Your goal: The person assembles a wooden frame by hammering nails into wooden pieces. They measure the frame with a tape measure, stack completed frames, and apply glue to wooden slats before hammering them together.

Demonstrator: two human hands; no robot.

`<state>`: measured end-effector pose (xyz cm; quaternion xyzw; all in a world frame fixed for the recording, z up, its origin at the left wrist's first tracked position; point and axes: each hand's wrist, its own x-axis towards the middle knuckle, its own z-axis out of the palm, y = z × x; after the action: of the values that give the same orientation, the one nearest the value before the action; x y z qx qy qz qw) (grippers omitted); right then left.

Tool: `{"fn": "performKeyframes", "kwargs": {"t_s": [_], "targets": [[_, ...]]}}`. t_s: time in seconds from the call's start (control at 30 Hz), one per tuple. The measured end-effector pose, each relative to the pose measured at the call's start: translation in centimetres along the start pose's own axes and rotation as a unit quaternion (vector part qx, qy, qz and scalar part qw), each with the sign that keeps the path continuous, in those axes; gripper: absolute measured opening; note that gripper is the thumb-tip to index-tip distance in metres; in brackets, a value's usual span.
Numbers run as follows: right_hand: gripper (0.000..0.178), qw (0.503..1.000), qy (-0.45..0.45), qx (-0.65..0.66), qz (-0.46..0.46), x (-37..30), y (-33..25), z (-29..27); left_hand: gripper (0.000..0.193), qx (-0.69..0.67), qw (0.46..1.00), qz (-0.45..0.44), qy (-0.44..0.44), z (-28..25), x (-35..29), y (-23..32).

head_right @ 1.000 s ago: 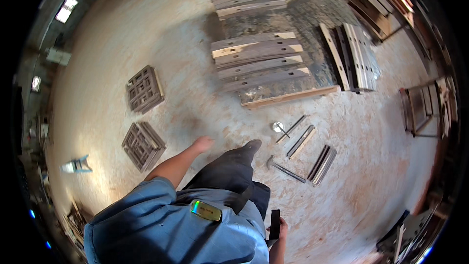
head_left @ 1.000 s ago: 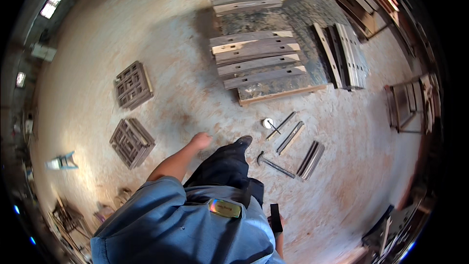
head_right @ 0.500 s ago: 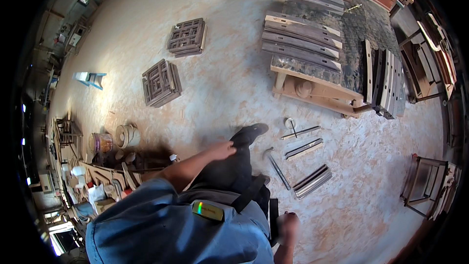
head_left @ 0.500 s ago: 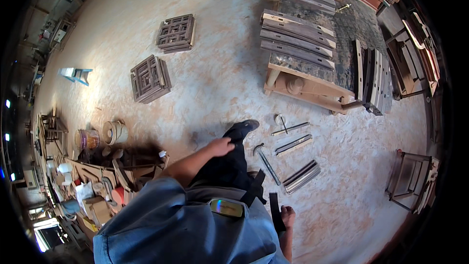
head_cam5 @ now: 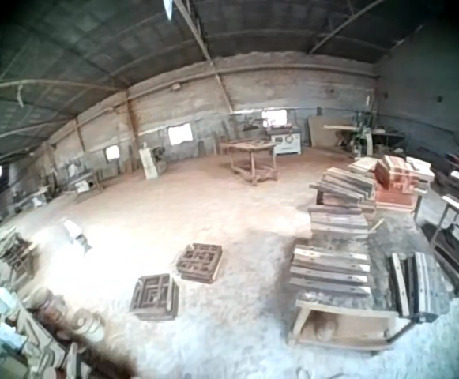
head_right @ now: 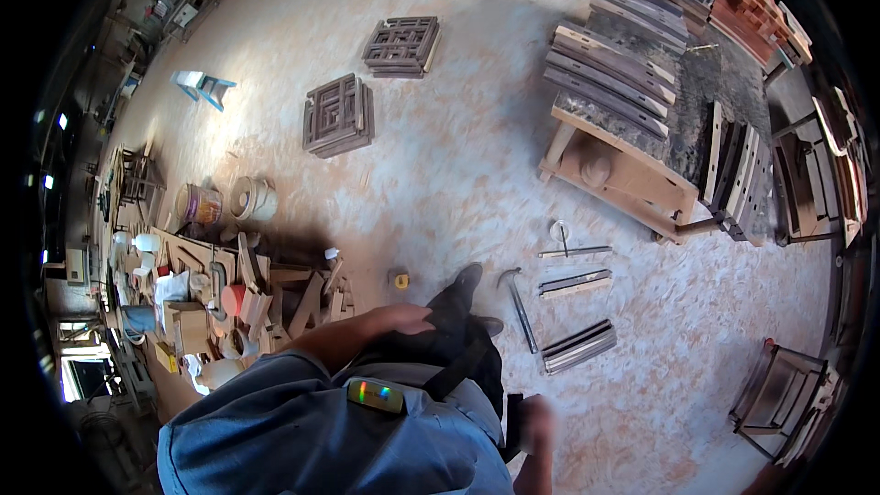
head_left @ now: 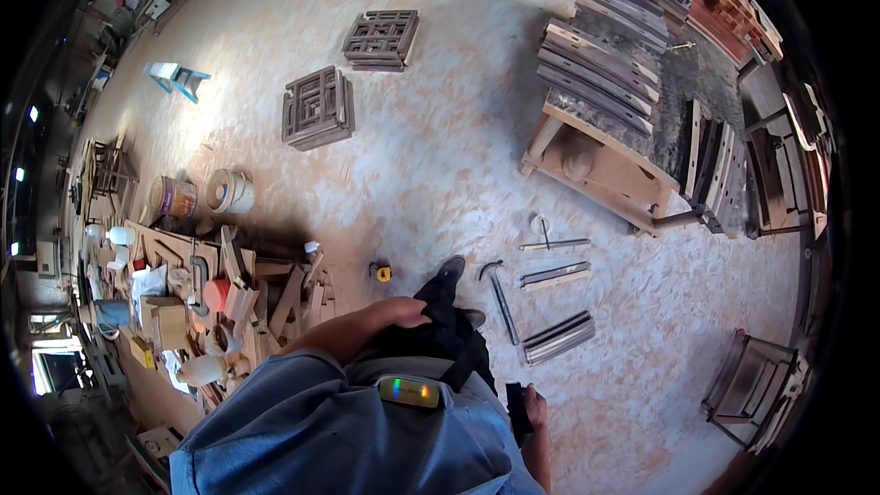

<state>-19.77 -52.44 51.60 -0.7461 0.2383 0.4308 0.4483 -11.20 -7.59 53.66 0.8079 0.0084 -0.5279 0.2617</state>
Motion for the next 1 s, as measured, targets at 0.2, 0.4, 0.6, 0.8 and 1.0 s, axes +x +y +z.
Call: {"fn": "performKeyframes", "kwargs": {"t_s": [0.2, 0.4, 0.6, 0.8, 1.0], "targets": [[0.036, 0.992, 0.026, 0.032, -0.117, 2.0, 5.6, 3.0, 0.057, -0.014, 0.999, -0.028, 0.008, 0.4, -0.5, 0.9], [0.038, 0.96, 0.04, -0.185, -0.207, 2.9, 3.8, 2.8, 0.05, -0.049, 0.993, 0.022, 0.103, 1.5, 1.6, -4.3], [0.042, 0.992, 0.046, -0.085, -0.085, 2.0, 1.6, 4.7, 0.062, -0.058, 0.998, -0.025, -0.025, -2.9, 2.7, -3.2], [0.061, 0.995, 0.093, -0.016, 0.009, 1.2, 0.7, 7.6, 0.061, 0.001, 1.0, 0.019, 0.005, -3.1, 6.0, -4.0], [0.066, 0.994, 0.105, -0.034, 0.015, 1.1, -4.0, 7.8, 0.064, 0.054, 0.997, 0.029, -0.035, -3.4, 7.1, -1.7]]}}
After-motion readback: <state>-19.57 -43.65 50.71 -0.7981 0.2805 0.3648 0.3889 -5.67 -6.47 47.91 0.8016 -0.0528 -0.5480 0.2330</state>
